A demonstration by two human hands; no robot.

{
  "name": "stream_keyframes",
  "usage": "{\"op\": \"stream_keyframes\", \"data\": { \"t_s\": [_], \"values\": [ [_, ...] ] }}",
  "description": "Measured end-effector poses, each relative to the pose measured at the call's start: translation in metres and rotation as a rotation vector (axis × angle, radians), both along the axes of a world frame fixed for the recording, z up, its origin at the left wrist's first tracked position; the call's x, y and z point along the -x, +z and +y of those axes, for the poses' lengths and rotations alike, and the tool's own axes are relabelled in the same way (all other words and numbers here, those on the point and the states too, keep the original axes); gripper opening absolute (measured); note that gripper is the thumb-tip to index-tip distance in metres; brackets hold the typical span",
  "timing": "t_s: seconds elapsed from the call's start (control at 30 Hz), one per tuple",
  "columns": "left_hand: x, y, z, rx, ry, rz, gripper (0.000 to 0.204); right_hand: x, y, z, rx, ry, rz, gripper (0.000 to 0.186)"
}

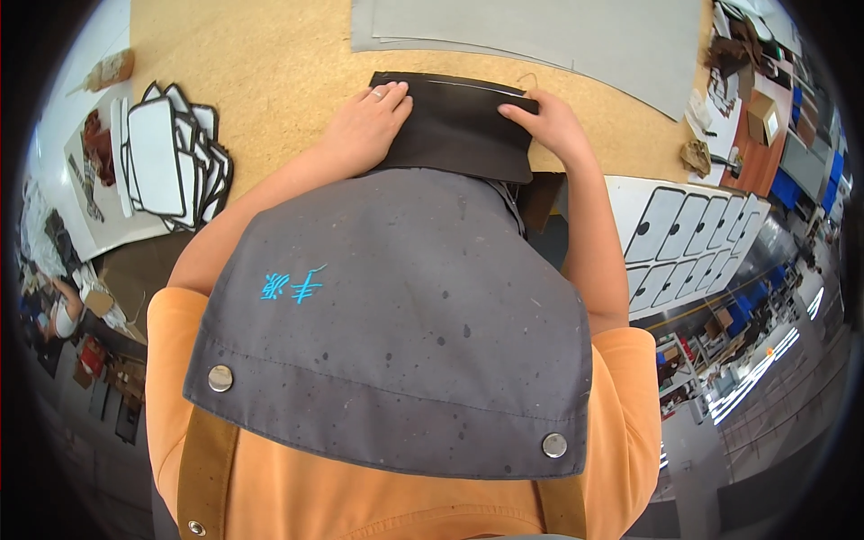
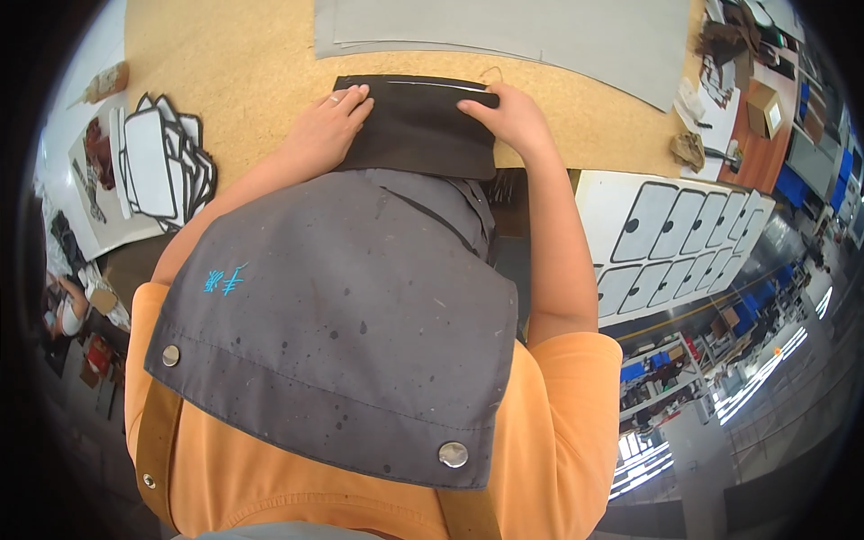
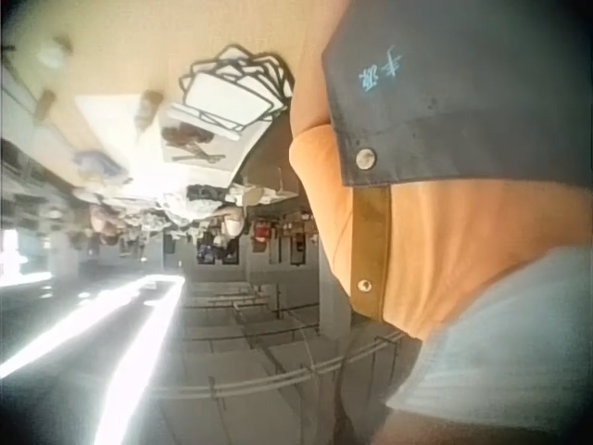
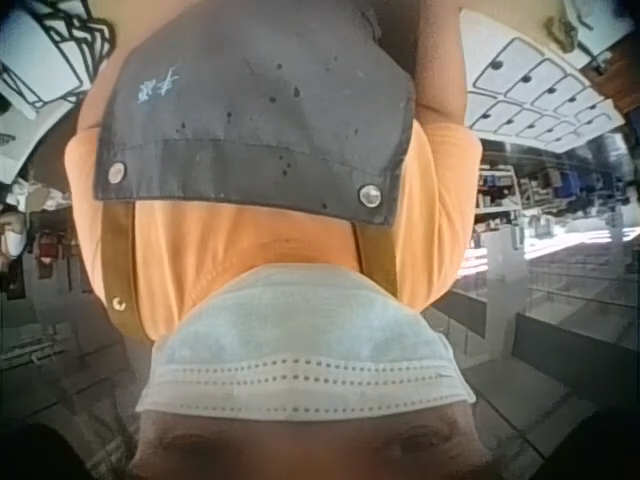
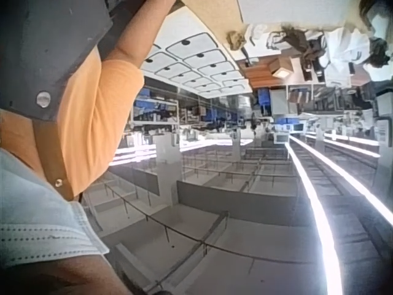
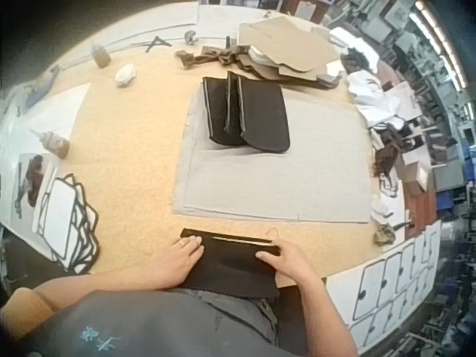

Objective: The recorder turns and finishes the edges of black leather components and then applies internal lining sheets.

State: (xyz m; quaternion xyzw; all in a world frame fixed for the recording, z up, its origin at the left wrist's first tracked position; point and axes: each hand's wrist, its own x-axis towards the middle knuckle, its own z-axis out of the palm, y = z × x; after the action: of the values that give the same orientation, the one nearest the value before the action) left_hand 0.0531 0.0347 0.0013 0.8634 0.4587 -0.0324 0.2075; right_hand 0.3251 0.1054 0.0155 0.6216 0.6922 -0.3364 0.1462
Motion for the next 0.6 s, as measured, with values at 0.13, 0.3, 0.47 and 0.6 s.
{"op": "stream_keyframes", "data": {
  "t_s": [0.13, 0.3, 0.47, 0.6],
  "values": [
    [-0.002, 0.003, 0.003, -0.022, -0.012, 0.041, 0.035, -0.029, -0.027, -0.045, 0.228, -0.728, 0.659, 0.024],
    [-0.02, 0.014, 0.025, 0.149, 0.033, 0.085, 0.033, -0.017, -0.027, -0.062, 0.158, -0.932, 0.813, 0.013],
    [-0.067, -0.007, 0.042, -0.12, 0.06, -0.411, 0.027, -0.014, -0.037, -0.07, 0.076, -0.92, 0.844, 0.014],
    [-0.093, -0.026, 0.055, 0.091, 0.114, -0.441, 0.014, -0.014, -0.042, -0.072, 0.007, -0.871, 0.881, 0.016]
  ]
}}
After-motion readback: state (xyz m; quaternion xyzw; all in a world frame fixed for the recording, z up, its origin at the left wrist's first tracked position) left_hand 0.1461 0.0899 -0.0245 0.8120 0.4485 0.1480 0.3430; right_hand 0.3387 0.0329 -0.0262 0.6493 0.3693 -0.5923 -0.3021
